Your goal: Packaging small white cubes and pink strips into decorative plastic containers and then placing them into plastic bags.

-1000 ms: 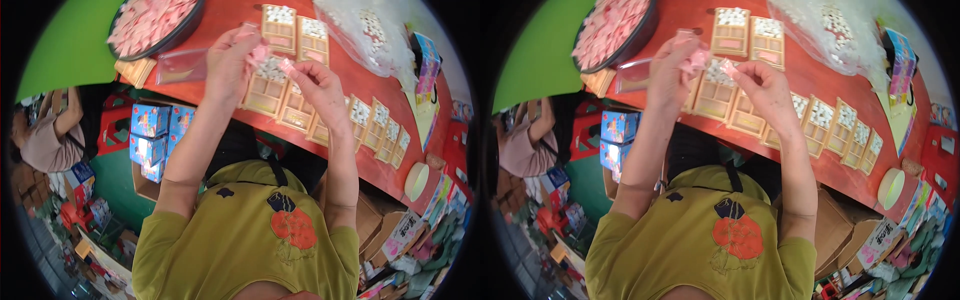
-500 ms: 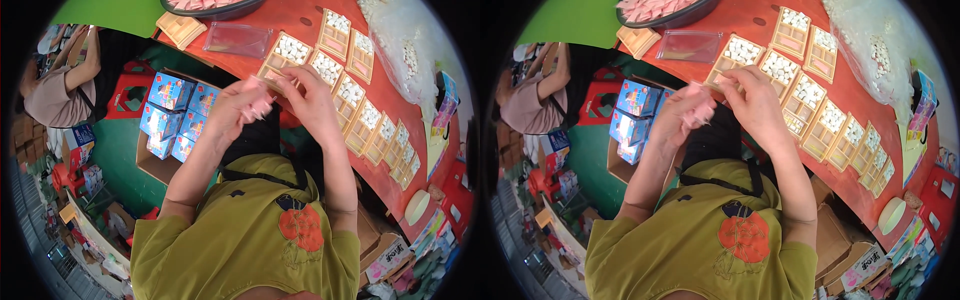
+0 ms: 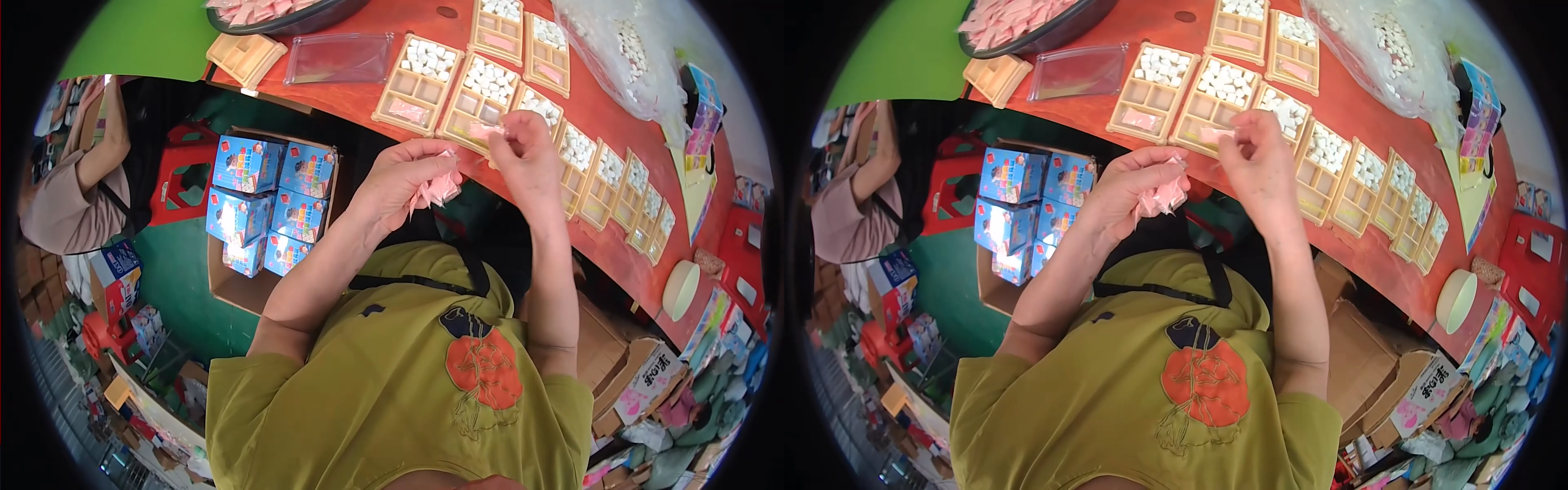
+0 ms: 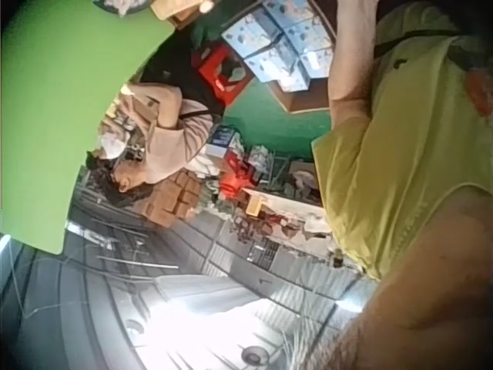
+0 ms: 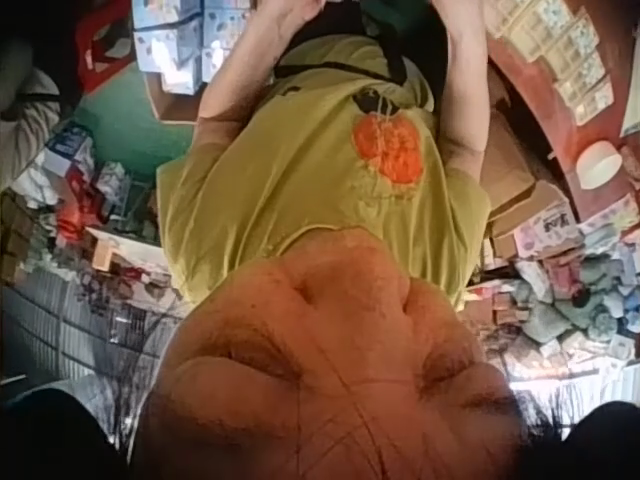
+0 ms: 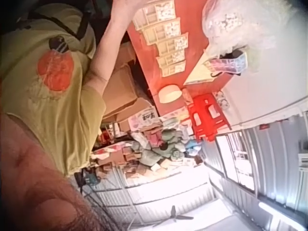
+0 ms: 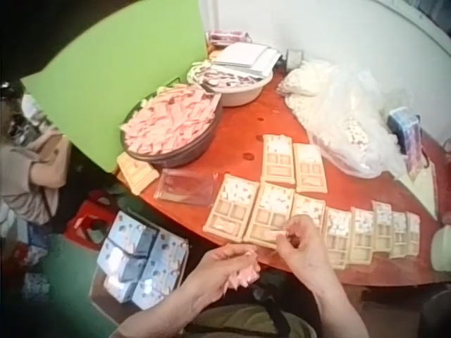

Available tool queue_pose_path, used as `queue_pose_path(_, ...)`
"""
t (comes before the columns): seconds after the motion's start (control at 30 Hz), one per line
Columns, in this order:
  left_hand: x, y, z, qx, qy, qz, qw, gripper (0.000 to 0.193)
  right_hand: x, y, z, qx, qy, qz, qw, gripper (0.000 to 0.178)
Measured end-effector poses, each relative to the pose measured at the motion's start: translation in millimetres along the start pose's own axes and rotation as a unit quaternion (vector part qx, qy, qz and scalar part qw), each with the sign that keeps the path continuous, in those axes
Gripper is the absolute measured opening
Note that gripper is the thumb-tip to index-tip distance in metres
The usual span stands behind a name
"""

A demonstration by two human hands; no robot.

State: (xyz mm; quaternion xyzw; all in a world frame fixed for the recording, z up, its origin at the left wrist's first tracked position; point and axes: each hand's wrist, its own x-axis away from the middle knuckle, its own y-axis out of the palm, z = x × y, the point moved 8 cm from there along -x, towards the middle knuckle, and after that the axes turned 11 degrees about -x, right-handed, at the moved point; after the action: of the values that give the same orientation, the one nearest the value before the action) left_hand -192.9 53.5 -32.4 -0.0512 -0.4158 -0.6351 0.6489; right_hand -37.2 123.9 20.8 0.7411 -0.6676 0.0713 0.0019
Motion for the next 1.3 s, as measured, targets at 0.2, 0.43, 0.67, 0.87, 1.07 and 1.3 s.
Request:
queue_pose_path(0.2, -2, -6, 1, -0.022, 0.010, -0.013, 1.000, 0.023, 16, 19, -8, 0.207, -0.011, -0.037, 0.978, 0.021)
queue_pose_path(0.43, 2, 4, 33, -0.021, 0.085, -0.024, 0.996, 0.023, 33, 25, -29, 0.129, 0.013, -0.117, 0.985, 0.030)
queue_pose_path(0.67, 0, 13, 52, -0.004, 0.196, -0.010, 0.981, 0.020, 35, 33, -14, -0.039, 0.049, -0.114, 0.991, 0.021)
queue_pose_path(0.87, 2, 23, 34, 0.005, 0.150, 0.024, 0.988, 0.026, 38, 19, 2, -0.096, 0.108, -0.088, 0.986, 0.017)
queue_pose_path(1.07, 0, 38, 17, 0.018, 0.127, 0.009, 0.992, 0.031, 40, -6, -8, -0.022, 0.041, -0.045, 0.998, 0.020)
queue_pose_path(1.3, -6, 50, 14, -0.044, 0.106, 0.003, 0.993, 0.027, 25, -40, -28, 0.025, -0.074, 0.042, 0.996, 0.020)
